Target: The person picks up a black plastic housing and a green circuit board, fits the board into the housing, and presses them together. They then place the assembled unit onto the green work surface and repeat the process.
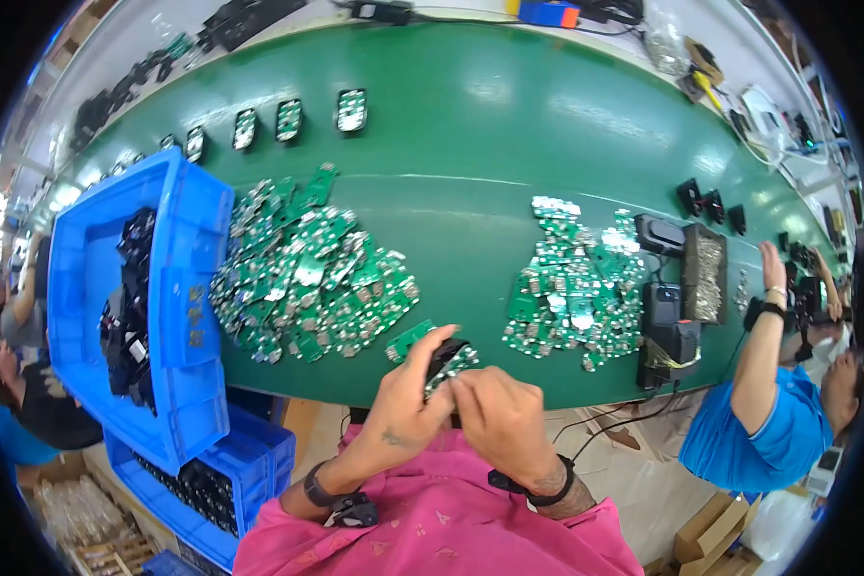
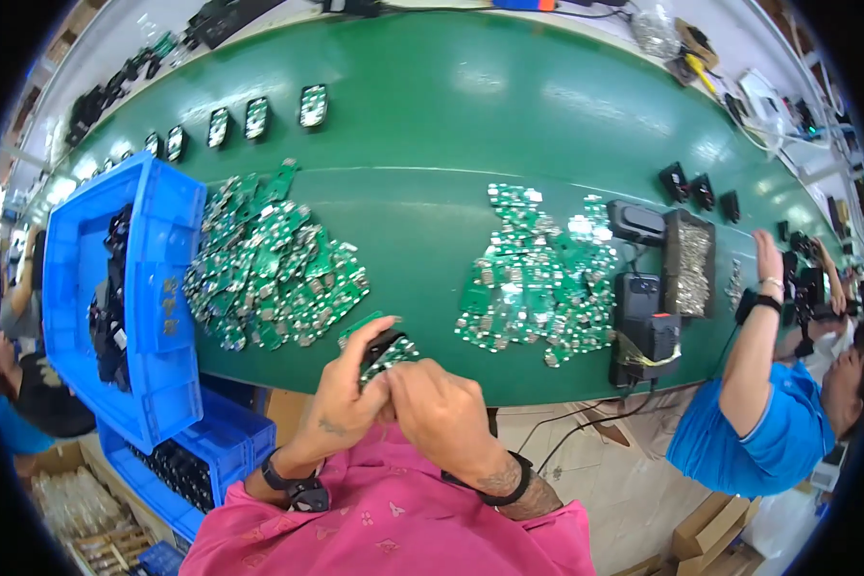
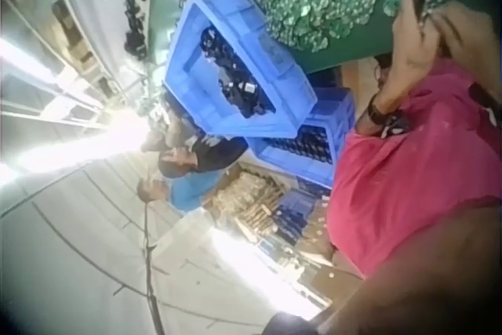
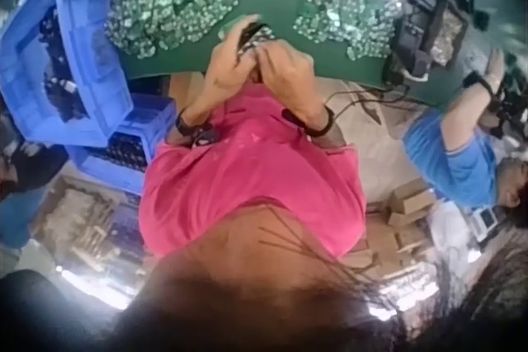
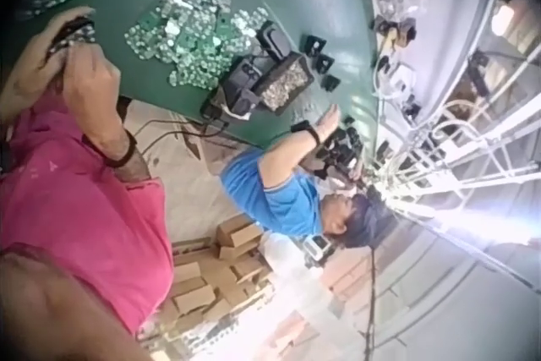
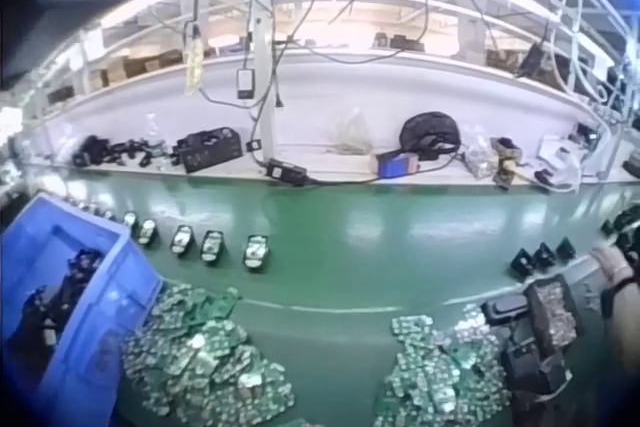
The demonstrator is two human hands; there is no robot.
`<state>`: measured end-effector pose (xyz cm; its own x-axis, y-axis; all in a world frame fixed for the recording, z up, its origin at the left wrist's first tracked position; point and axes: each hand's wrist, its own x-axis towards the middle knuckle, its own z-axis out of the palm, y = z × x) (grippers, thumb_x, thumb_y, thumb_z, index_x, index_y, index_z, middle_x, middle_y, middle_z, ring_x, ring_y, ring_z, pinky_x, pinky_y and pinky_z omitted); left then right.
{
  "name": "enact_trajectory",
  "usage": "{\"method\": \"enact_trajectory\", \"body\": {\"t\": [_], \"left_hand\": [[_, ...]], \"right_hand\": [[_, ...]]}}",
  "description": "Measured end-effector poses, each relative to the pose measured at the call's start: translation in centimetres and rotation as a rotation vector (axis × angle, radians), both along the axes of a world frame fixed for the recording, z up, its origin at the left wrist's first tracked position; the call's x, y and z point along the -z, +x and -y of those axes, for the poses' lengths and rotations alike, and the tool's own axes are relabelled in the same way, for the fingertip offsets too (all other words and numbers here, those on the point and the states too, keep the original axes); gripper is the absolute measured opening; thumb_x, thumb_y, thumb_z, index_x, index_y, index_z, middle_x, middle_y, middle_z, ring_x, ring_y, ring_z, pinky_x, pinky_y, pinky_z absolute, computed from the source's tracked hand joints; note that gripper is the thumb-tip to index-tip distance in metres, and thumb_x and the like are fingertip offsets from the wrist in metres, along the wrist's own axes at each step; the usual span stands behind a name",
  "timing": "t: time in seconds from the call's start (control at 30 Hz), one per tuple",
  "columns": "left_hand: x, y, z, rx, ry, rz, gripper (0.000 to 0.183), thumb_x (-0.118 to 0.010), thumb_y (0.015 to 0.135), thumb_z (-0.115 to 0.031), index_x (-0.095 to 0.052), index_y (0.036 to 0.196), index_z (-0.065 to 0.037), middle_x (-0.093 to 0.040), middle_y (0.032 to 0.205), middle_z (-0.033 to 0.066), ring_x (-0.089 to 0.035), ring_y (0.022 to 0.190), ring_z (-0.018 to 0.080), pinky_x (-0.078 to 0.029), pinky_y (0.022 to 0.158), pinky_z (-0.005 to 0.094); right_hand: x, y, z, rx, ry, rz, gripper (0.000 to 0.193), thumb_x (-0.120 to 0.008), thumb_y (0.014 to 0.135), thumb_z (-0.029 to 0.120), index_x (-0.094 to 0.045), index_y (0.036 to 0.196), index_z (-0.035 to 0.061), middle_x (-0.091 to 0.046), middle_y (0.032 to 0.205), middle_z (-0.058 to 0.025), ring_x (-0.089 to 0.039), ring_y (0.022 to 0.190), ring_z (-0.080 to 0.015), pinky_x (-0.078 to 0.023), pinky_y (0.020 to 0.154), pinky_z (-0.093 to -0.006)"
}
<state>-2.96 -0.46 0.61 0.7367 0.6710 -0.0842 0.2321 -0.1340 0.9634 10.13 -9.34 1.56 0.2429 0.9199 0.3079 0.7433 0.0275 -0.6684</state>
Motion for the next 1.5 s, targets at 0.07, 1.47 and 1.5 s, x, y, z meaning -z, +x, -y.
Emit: {"method": "enact_trajectory", "body": {"t": [0.07,1.47,1.5], "left_hand": [[0.0,-0.1,-0.8,0.077,0.128,-0.015,0.063,-0.053,0.088,-0.003,-0.032,0.148,-0.004,-0.063,0.107,0.0218,-0.067,0.089,0.031,-0.053,0.078,0.0387],[1.5,1.8,-0.9,-0.136,-0.036,0.11,0.054,-0.053,0.09,0.007,-0.041,0.143,0.001,-0.064,0.122,0.0168,-0.06,0.109,0.0164,-0.05,0.093,0.0304],[1.6,1.7,-1.0,-0.118,-0.06,0.158,0.056,-0.05,0.09,0.008,-0.038,0.145,0.001,-0.062,0.125,0.0176,-0.06,0.11,0.0172,-0.049,0.093,0.0306]], "right_hand": [[-0.4,0.4,0.4,0.013,0.002,0.011,0.009,-0.068,0.085,0.004,-0.061,0.09,0.0024,-0.063,0.075,-0.0105,-0.062,0.059,-0.0284,-0.048,0.052,-0.0371],[-1.3,1.5,-0.6,0.112,-0.078,-0.592,0.011,-0.067,0.086,0.006,-0.065,0.077,-0.002,-0.063,0.066,-0.0088,-0.059,0.057,-0.0165,-0.043,0.052,-0.0301],[-1.1,1.4,-0.8,0.143,-0.078,-0.547,0.011,-0.067,0.086,0.006,-0.066,0.078,-0.0018,-0.063,0.066,-0.0083,-0.058,0.056,-0.0155,-0.042,0.051,-0.0293]]}}
